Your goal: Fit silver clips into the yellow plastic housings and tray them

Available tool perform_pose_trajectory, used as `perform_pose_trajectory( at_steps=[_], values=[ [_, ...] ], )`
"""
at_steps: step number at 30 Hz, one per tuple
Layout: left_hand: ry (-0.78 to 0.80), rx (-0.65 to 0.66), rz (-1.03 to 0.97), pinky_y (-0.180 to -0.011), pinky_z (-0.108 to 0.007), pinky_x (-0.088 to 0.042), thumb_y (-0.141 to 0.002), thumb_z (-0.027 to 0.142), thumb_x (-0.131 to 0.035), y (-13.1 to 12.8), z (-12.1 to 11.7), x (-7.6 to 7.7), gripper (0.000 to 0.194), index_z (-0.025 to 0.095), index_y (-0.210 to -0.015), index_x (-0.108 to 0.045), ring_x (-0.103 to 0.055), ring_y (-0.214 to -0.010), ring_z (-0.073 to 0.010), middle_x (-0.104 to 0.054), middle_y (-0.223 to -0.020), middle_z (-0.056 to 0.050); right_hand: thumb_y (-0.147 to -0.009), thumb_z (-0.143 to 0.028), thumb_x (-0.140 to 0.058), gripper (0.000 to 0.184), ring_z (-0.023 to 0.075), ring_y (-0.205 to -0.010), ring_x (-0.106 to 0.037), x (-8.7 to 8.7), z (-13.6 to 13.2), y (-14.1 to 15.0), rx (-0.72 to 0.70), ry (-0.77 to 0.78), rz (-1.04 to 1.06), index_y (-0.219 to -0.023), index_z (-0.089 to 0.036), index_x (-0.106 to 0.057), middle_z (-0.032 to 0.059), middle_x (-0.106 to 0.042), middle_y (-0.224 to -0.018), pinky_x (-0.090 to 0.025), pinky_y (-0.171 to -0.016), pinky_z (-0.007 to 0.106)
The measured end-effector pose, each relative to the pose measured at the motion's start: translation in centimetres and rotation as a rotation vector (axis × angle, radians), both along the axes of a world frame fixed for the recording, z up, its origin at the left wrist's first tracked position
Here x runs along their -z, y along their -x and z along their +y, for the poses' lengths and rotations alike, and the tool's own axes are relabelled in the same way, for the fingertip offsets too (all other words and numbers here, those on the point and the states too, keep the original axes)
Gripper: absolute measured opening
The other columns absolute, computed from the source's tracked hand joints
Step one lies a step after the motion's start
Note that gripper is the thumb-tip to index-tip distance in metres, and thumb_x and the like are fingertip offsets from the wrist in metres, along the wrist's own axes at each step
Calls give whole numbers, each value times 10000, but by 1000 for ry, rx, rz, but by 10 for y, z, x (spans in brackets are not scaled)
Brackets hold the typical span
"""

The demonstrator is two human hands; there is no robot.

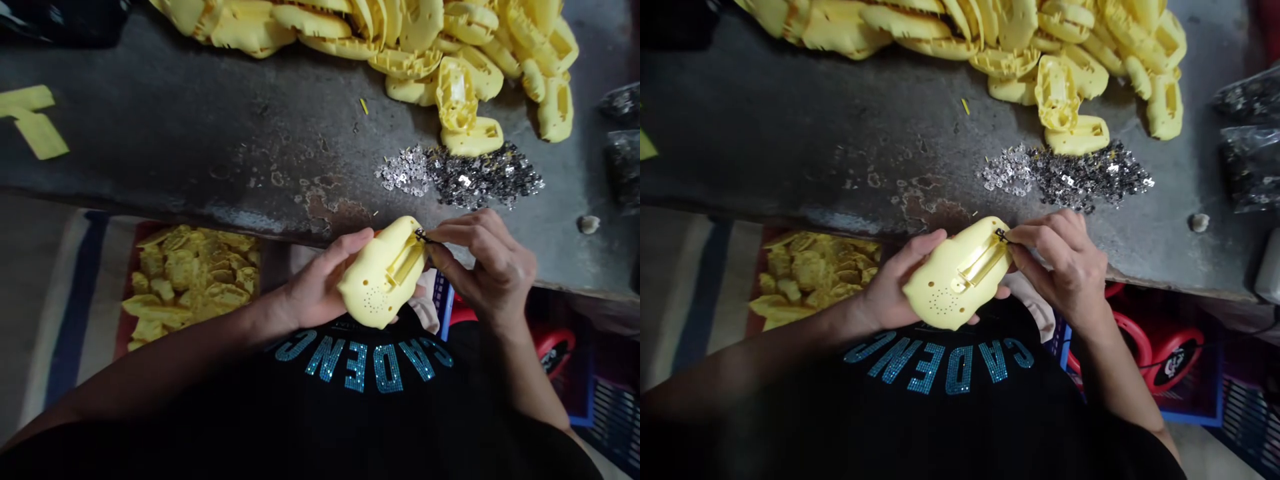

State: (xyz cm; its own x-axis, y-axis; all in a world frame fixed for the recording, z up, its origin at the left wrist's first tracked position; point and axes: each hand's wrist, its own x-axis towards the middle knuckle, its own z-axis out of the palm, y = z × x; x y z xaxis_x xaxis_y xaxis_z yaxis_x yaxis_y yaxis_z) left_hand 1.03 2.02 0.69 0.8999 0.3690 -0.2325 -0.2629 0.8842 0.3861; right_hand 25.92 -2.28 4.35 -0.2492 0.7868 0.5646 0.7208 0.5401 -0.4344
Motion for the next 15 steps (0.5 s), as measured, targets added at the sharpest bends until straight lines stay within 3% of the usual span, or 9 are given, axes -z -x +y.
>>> perform_pose_trajectory(
  at_steps=[7,15],
  values=[
    [-51,-50,12,-860,-382,-695,-1056,685,-700,1,-2,-1,803,122,-1621,-605,-841,-1220,-374,-830,-1390,-225,-1024,-108,-809,310,220,-882,-768,3,-2,2,-21,-90,-95,-1275,-273,-734,49,-835,-1064,-628,-839,411],
    [-80,-109,97,-867,-402,-688,-1009,630,-780,-2,-4,-6,731,163,-1558,-658,-796,-1317,-388,-835,-1402,-185,-1048,-158,-784,383,263,-902,-794,5,-9,0,14,-30,-103,-1357,-380,-735,32,-863,-1104,-626,-843,485]
  ],
)
